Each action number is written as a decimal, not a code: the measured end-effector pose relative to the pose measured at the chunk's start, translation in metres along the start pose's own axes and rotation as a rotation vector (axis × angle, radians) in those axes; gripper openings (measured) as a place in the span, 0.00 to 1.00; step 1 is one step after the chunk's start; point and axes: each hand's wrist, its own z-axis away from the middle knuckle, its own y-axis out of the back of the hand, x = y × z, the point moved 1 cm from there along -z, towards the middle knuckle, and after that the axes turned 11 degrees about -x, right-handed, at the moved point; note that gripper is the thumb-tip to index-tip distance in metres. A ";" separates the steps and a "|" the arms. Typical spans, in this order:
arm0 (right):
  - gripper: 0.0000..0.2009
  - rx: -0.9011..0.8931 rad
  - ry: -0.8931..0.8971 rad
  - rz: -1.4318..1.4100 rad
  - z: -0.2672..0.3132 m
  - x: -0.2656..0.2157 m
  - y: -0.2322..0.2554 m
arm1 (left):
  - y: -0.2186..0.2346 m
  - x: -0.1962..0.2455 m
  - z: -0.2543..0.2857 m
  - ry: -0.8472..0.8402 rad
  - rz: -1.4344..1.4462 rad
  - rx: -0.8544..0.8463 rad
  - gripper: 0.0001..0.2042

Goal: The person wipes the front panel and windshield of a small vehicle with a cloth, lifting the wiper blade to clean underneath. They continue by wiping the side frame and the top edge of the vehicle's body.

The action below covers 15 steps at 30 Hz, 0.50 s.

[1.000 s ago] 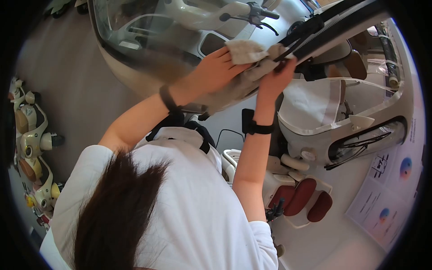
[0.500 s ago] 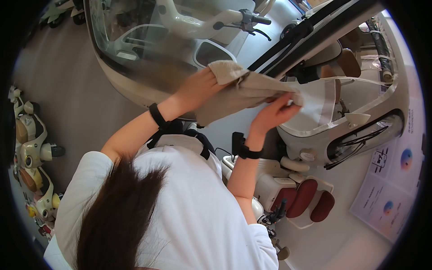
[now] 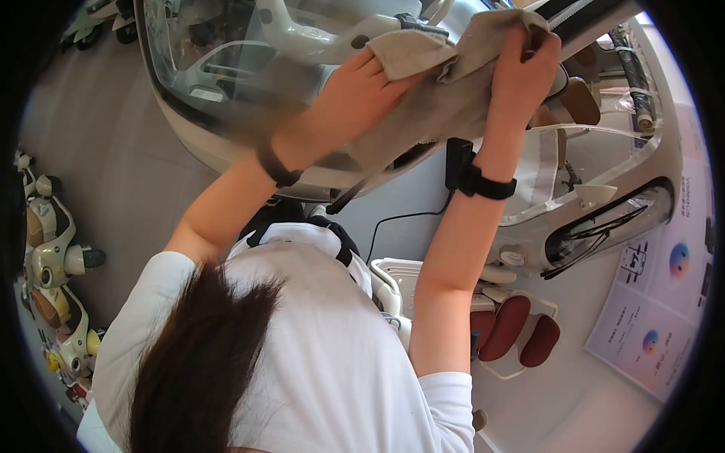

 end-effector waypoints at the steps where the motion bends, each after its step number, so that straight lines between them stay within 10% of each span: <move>1: 0.22 0.006 0.010 -0.023 0.003 -0.004 0.000 | 0.000 -0.001 0.009 0.004 0.004 -0.032 0.27; 15: 0.25 0.044 0.122 0.296 -0.139 0.012 0.050 | 0.028 -0.022 -0.082 -0.026 -0.035 0.059 0.33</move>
